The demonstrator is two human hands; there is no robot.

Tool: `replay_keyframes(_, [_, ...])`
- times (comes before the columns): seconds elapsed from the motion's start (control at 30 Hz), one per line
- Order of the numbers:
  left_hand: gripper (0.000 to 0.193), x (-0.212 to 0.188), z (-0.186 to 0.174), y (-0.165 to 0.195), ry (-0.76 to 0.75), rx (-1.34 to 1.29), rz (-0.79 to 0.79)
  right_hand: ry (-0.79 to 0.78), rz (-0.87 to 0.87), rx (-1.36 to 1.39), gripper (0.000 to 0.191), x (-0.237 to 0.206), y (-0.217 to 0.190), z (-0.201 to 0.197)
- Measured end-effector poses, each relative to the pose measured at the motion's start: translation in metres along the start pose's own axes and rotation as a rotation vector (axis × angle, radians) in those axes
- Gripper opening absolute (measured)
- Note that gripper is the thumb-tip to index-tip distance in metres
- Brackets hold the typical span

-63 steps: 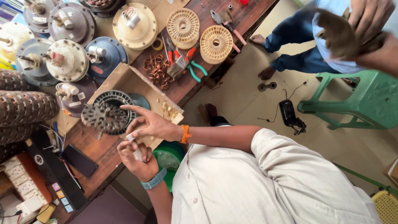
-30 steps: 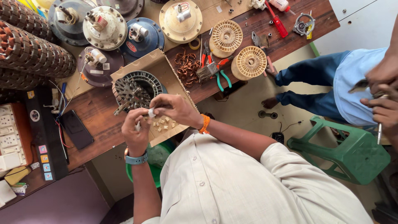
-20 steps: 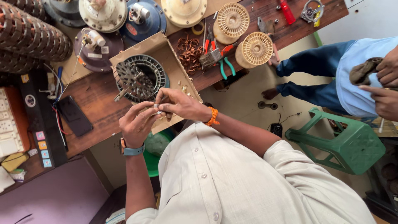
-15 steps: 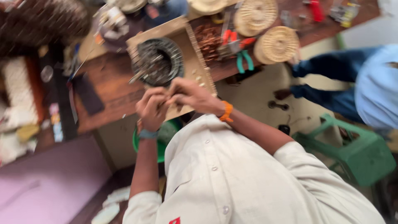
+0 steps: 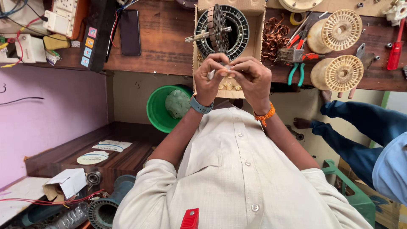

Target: The person fits small white insulation pieces into the slots of an electric motor stator held in a cardboard box on the workbench, pressing them in by hand one at a time. They reach into a wooden drawer for supplies, dip a hand into a green bucket, then pick up the stator and carry it across the workshop.

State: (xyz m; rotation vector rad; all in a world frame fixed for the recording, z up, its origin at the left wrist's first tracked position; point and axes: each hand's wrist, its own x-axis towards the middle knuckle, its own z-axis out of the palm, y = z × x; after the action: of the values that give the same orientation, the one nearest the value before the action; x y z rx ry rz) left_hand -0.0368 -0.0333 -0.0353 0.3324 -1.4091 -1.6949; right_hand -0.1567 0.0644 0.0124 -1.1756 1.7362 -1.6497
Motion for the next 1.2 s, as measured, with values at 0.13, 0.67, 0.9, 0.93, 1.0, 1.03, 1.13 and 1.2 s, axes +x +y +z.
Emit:
replay_keyframes(0.13, [0.040, 0.002, -0.002, 0.014, 0.136, -0.115, -0.082, 0.009, 0.041, 0.146, 0.012, -0.002, 0.004, 0.005])
replay_keyframes(0.67, [0.028, 0.012, -0.022, -0.008, 0.312, 0.336, -0.208, 0.253, -0.109, 0.019, 0.003, 0.026, 0.023, -0.011])
replay_keyframes(0.9, [0.064, 0.028, -0.010, -0.010, 0.318, 0.804, -0.091, -0.034, -0.230, -0.173, 0.009, 0.074, 0.030, 0.004])
replay_keyframes(0.93, [0.062, 0.029, -0.010, -0.011, 0.317, 0.820, -0.050, -0.077, -0.249, -0.224, 0.010, 0.080, 0.030, 0.008])
replay_keyframes(1.0, [0.057, 0.032, -0.012, -0.010, 0.310, 0.856, 0.037, -0.160, -0.237, -0.219, 0.011, 0.091, 0.029, 0.014])
replay_keyframes(1.03, [0.056, 0.033, -0.014, -0.009, 0.291, 0.860, 0.045, -0.201, -0.232, -0.216, 0.012, 0.095, 0.029, 0.016])
replay_keyframes(1.13, [0.054, 0.042, -0.018, -0.001, 0.225, 0.878, 0.023, -0.240, -0.241, -0.202, 0.013, 0.106, 0.029, 0.014])
replay_keyframes(1.2, [0.051, 0.050, -0.021, 0.005, 0.154, 0.888, -0.055, -0.220, -0.216, -0.210, 0.010, 0.113, 0.031, 0.008])
